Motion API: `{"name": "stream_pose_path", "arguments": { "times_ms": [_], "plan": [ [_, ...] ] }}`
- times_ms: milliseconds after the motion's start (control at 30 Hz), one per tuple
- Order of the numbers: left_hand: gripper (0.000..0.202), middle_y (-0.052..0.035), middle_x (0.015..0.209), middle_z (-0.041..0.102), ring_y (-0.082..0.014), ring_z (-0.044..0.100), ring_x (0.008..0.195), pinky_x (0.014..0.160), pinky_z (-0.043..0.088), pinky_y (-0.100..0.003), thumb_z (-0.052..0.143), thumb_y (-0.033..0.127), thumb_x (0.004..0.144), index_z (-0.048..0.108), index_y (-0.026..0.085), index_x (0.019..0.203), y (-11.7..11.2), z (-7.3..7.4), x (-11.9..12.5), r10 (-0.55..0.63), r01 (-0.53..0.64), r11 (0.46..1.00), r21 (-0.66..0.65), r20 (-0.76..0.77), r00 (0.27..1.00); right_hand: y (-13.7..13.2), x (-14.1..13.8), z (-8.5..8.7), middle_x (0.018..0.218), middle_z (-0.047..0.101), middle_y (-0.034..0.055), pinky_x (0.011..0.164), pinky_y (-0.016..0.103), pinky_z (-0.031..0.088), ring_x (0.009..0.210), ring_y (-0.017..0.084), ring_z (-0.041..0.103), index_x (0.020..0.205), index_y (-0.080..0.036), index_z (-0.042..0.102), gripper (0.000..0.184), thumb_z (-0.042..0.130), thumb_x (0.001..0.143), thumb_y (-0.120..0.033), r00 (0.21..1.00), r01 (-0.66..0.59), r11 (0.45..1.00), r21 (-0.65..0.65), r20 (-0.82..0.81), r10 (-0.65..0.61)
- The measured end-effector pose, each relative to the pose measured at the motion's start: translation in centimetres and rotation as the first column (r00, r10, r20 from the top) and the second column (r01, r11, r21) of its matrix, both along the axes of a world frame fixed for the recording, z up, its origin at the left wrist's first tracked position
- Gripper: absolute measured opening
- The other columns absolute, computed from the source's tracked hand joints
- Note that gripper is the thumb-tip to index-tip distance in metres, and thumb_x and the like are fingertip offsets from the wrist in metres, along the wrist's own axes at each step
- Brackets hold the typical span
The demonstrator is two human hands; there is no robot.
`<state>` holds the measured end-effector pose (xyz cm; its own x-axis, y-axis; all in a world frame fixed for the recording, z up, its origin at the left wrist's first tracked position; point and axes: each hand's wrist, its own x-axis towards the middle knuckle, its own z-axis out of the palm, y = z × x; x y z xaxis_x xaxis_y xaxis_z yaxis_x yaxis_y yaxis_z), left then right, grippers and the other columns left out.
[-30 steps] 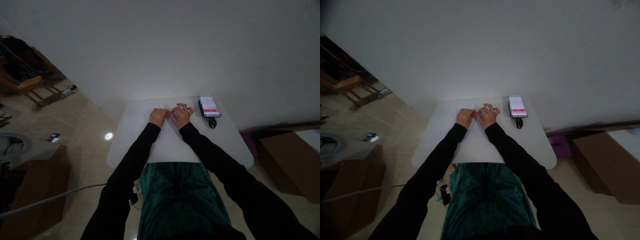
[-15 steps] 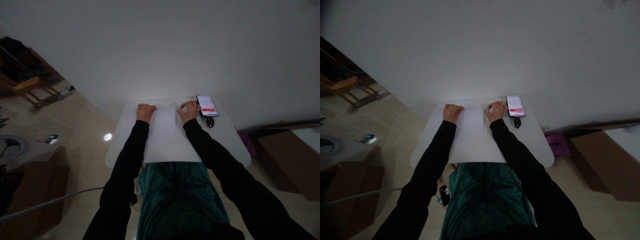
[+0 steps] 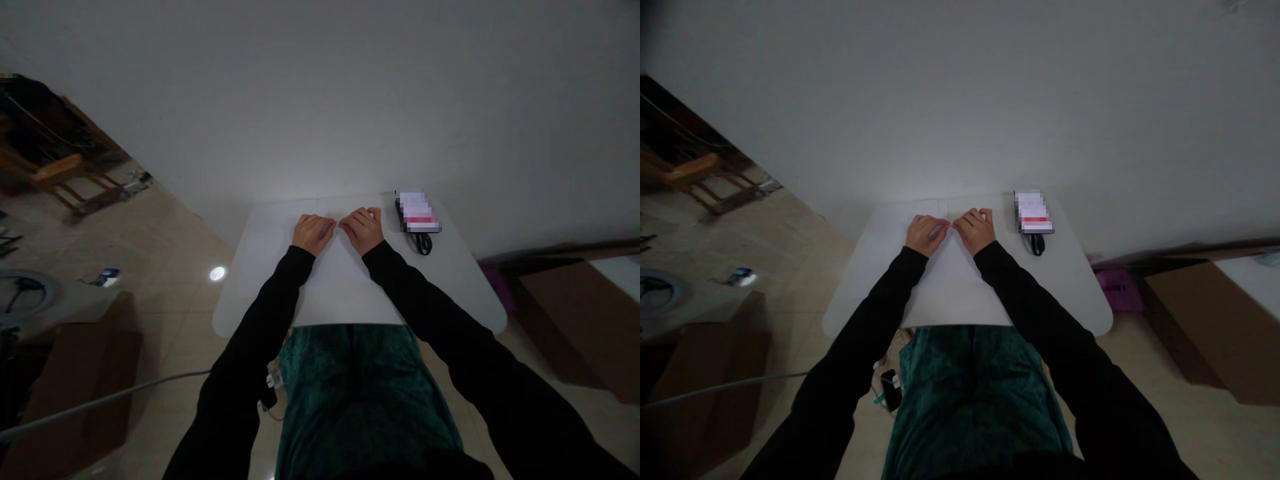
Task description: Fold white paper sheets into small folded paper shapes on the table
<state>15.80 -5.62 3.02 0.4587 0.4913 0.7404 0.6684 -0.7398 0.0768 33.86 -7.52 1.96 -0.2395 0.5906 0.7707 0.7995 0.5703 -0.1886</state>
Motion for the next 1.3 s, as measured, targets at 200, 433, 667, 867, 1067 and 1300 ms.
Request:
{"name": "stream_pose_path", "arguments": {
  "times_ms": [200,433,667,867,1067,1300],
  "plan": [
    [0.013,-0.0021,0.078,0.076,-0.0174,0.069,0.073,0.076,0.046,-0.035,0.058,0.026,0.087,0.069,0.02,0.083,-0.4,0.4,-0.1,-0.075,0.076,0.997,-0.009,0.049,0.996,-0.2,-0.2,0.0,0.076,0.069,0.0036,0.085,0.039,0.027,0.083,0.019,0.056,0.08,-0.02,0.069,0.031,0.047,0.099,-0.033,0.999,-0.043,0.998,0.043,-0.008,0.043],
    [0.009,0.0003,0.069,0.075,-0.017,0.066,0.061,0.076,0.048,-0.036,0.064,0.024,0.074,0.073,0.023,0.073,0.5,0.4,-0.8,-0.056,0.062,0.997,-0.046,0.116,0.992,-0.5,-0.4,0.1,0.077,0.071,0.0017,0.088,0.04,0.024,0.088,0.019,0.059,0.077,-0.019,0.068,0.027,0.051,0.097,-0.027,1.0,-0.03,0.994,0.106,0.006,0.03],
    [0.008,-0.0001,0.072,0.076,-0.0212,0.067,0.07,0.079,0.05,-0.038,0.07,0.023,0.065,0.075,0.025,0.071,1.2,0.6,-2.1,0.104,-0.065,0.96,-0.274,0.131,0.986,-0.2,-0.1,0.0,0.08,0.072,0.002,0.089,0.042,0.022,0.094,0.02,0.059,0.077,-0.021,0.067,0.025,0.05,0.096,-0.023,1.0,0.006,1.0,0.016,0.014,-0.007],
    [0.006,0.0005,0.072,0.075,-0.0214,0.069,0.072,0.086,0.049,-0.038,0.071,0.023,0.064,0.072,0.024,0.069,1.6,1.0,-3.7,0.187,-0.135,0.928,-0.347,0.121,0.975,0.1,0.5,-0.1,0.078,0.072,0.0019,0.09,0.043,0.021,0.093,0.021,0.059,0.075,-0.021,0.067,0.027,0.051,0.096,-0.024,0.998,0.055,0.998,-0.017,0.0,-0.055],
    [0.007,0.002,0.075,0.076,-0.0198,0.072,0.075,0.084,0.051,-0.034,0.07,0.024,0.065,0.072,0.024,0.072,1.7,1.2,-5.0,0.233,-0.172,0.926,-0.336,0.153,0.96,-0.3,0.5,0.1,0.079,0.073,0.0008,0.092,0.042,0.023,0.095,0.021,0.061,0.077,-0.022,0.068,0.027,0.051,0.097,-0.028,0.998,0.047,0.998,0.045,-0.045,-0.045],
    [0.005,0.0031,0.076,0.075,-0.0181,0.073,0.082,0.09,0.05,-0.034,0.066,0.026,0.076,0.069,0.022,0.076,3.1,0.9,-9.1,0.382,-0.306,0.882,-0.36,0.163,0.91,0.2,2.5,0.6,0.08,0.072,0.0021,0.095,0.045,0.029,0.094,0.022,0.062,0.075,-0.021,0.068,0.02,0.059,0.091,-0.03,0.951,0.133,0.988,-0.077,-0.269,-0.149]
  ]
}}
